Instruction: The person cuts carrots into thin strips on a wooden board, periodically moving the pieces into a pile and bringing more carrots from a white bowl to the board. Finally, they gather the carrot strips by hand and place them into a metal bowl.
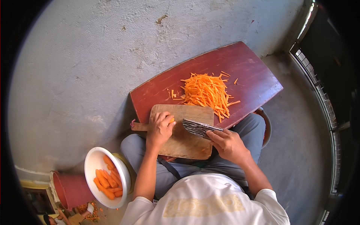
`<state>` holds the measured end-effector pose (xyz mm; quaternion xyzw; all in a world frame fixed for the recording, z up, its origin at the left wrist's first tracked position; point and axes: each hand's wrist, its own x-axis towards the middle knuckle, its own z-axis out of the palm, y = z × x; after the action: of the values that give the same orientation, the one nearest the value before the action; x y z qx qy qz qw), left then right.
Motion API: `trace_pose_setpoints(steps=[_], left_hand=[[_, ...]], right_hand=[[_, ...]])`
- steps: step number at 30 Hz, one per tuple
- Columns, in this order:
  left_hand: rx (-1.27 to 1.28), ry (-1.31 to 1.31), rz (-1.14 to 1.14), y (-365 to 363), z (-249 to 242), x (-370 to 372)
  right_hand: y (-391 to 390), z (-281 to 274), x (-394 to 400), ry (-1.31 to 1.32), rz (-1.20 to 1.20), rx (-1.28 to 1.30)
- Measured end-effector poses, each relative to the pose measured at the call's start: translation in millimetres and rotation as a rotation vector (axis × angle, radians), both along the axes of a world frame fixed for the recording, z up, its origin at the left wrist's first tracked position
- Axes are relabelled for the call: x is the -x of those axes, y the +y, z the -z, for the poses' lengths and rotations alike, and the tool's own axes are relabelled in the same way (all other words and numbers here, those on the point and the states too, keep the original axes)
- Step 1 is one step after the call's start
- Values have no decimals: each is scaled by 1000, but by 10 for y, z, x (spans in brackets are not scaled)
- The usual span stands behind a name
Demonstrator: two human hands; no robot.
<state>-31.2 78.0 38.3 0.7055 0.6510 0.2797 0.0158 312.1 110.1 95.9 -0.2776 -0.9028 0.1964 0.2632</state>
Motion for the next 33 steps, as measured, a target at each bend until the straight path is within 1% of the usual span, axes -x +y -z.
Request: trace_pose_setpoints(steps=[3,4,5,7,8,10,12,13,14,17,18,19,21,22,24,26,27,30,32,33], left_hand=[[62,-41,15,-172,-147,-201],[8,-121,46,-207,-47,-246],[6,-147,37,-290,41,-301],[6,-200,16,-439,42,-457],[11,-192,22,-503,57,-472],[0,-327,-16,-555,67,-452],[40,-423,-31,-622,34,-365],[72,-432,-24,-644,-58,-314],[91,-424,15,-655,-47,-237],[86,-393,86,-585,-71,-198],[77,-383,101,-555,-78,-220],[76,-363,102,-520,-38,-237],[77,-323,111,-438,79,-295],[19,-288,99,-387,106,-362],[-103,-220,75,-306,165,-494],[-107,-227,48,-326,239,-538],[-108,-229,33,-337,256,-549],[-79,-51,119,-424,294,-474],[-57,-19,135,-471,380,-473],[-50,-3,144,-470,373,-482]], right_hand=[[180,-117,-20,65,2,261],[272,-192,-7,58,3,313],[397,-193,8,34,35,394],[670,-131,18,-17,99,561],[805,-126,18,-9,100,529],[959,-235,82,-29,129,506],[973,-276,120,29,136,569],[936,-266,135,58,142,608],[840,-252,165,113,137,662],[440,-23,275,128,81,668],[333,-43,299,76,35,660],[226,-39,353,120,9,696],[80,118,422,172,-31,566],[23,-191,478,18,23,737],[-32,-162,555,10,-3,618],[-42,-25,558,21,-41,454],[-64,-49,550,-17,-37,456],[-220,-205,507,-140,-27,472],[-340,-311,449,-236,-18,477],[-372,-325,411,-218,-31,434]])
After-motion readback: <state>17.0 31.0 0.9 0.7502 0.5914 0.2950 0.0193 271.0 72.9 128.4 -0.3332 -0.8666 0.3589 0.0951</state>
